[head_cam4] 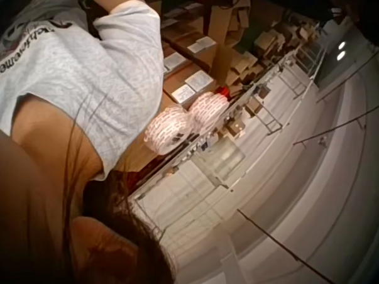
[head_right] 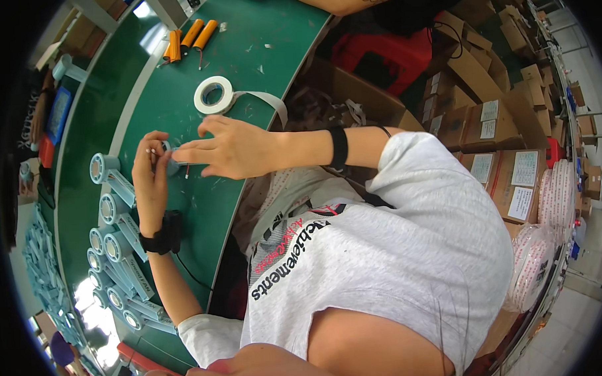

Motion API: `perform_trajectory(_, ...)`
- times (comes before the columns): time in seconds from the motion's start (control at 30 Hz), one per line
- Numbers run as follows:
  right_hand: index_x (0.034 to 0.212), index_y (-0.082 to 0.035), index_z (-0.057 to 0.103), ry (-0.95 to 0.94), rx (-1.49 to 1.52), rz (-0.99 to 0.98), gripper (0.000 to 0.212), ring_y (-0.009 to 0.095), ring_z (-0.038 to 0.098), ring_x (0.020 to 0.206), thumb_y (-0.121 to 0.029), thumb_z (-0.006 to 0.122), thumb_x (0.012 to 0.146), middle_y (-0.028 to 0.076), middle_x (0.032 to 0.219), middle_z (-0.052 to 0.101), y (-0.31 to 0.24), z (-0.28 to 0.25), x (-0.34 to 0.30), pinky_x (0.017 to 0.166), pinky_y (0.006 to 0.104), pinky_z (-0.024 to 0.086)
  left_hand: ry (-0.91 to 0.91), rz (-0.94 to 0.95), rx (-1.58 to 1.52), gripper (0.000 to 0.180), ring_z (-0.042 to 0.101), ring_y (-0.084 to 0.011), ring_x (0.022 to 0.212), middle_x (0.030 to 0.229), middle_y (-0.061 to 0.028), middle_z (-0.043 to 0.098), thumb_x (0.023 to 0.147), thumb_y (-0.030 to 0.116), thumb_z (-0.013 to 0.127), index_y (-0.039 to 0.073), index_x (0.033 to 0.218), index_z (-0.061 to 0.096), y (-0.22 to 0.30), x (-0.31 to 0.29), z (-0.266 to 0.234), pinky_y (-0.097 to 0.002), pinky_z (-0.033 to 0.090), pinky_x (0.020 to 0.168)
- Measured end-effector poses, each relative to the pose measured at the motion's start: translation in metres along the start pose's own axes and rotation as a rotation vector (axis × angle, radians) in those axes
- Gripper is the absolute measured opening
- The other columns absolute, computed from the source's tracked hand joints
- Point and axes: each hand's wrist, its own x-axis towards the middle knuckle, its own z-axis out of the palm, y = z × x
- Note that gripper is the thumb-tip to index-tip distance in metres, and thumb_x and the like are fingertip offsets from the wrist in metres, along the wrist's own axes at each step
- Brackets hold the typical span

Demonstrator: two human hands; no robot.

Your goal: The person assembles portable fans by applying tape from a roll onto batteries by hand and inserting each battery into a fan casing.

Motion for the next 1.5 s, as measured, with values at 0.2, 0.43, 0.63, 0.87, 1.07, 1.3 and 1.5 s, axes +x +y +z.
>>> perform_trajectory(0.2, 0.121, -0.01, 0.042, -0.368, -0.263, 0.027, 0.061, 0.024, 0.05, 0.083, -0.038, 0.066, 0.072, 0.003, 0.116, 0.05, -0.006, 0.02, 0.006, 0.084, 0.0396, 0.041, 0.041, -0.017, -0.098, 0.015, 0.043, -0.0175, 0.067, 0.092, -0.0128, 0.052, 0.075, -0.014, 0.047, -0.002, 0.077, 0.039, -0.011, -0.002, 0.002, -0.0256, 0.039, 0.058)
perform_trajectory(0.43, 0.122, -0.005, 0.04, -0.161, -0.104, 0.007, 0.061, 0.023, 0.055, 0.086, -0.038, 0.062, 0.076, 0.005, 0.115, 0.053, -0.001, 0.008, -0.011, 0.087, 0.0429, 0.041, -0.034, -0.04, -0.059, 0.016, 0.049, -0.0209, 0.071, 0.096, -0.0144, 0.054, 0.073, -0.011, 0.052, -0.001, 0.084, 0.048, -0.001, -0.002, -0.007, -0.0305, 0.042, 0.063)
perform_trajectory(0.63, 0.118, -0.008, 0.047, -0.595, 0.108, 0.234, 0.047, 0.024, 0.059, 0.085, -0.029, 0.061, 0.078, 0.007, 0.105, 0.06, 0.017, -0.013, 0.036, 0.086, 0.0419, 0.042, -0.179, 0.146, 0.659, 0.033, 0.056, -0.0278, 0.079, 0.098, -0.0142, 0.056, 0.067, -0.005, 0.059, 0.003, 0.099, 0.054, 0.017, 0.013, -0.024, -0.0354, 0.045, 0.067)
perform_trajectory(0.87, 0.097, -0.011, 0.059, -0.425, -0.568, 0.155, 0.027, 0.026, 0.059, 0.08, -0.014, 0.063, 0.07, 0.009, 0.09, 0.061, 0.197, -0.044, 0.079, 0.073, 0.0394, 0.046, -0.149, -0.346, 0.769, 0.053, 0.061, -0.0219, 0.068, 0.08, -0.0158, 0.062, 0.056, 0.002, 0.066, 0.001, 0.108, 0.056, -0.01, 0.124, -0.116, -0.0312, 0.048, 0.059)
perform_trajectory(1.07, 0.092, -0.006, 0.059, -0.685, -0.207, 0.03, 0.026, 0.025, 0.056, 0.071, -0.016, 0.063, 0.068, 0.01, 0.079, 0.058, 0.223, -0.019, 0.089, 0.063, 0.0354, 0.046, -0.129, -0.657, 0.743, 0.058, 0.062, -0.0313, 0.082, 0.093, -0.0197, 0.062, 0.063, 0.015, 0.071, 0.002, 0.117, 0.051, -0.188, 0.157, -0.176, -0.0384, 0.052, 0.069)
perform_trajectory(1.3, 0.091, -0.003, 0.054, -0.19, 0.418, 0.789, 0.024, 0.021, 0.053, 0.063, -0.017, 0.061, 0.074, 0.013, 0.072, 0.056, 0.148, -0.085, 0.011, 0.06, 0.0325, 0.044, -0.167, 0.162, 0.74, 0.052, 0.051, -0.0396, 0.104, 0.11, -0.0245, 0.055, 0.076, 0.026, 0.066, -0.004, 0.115, 0.05, -0.037, 0.172, -0.035, -0.041, 0.043, 0.087)
perform_trajectory(1.5, 0.079, -0.002, 0.055, 0.074, 0.115, 0.752, 0.021, 0.025, 0.055, 0.056, -0.018, 0.065, 0.07, 0.013, 0.061, 0.053, 0.076, -0.033, -0.036, 0.055, 0.0337, 0.044, -0.51, -0.005, 0.648, 0.031, 0.059, -0.0346, 0.079, 0.094, -0.0242, 0.057, 0.078, 0.013, 0.059, -0.006, 0.101, 0.053, -0.015, 0.114, 0.054, -0.0385, 0.048, 0.066)
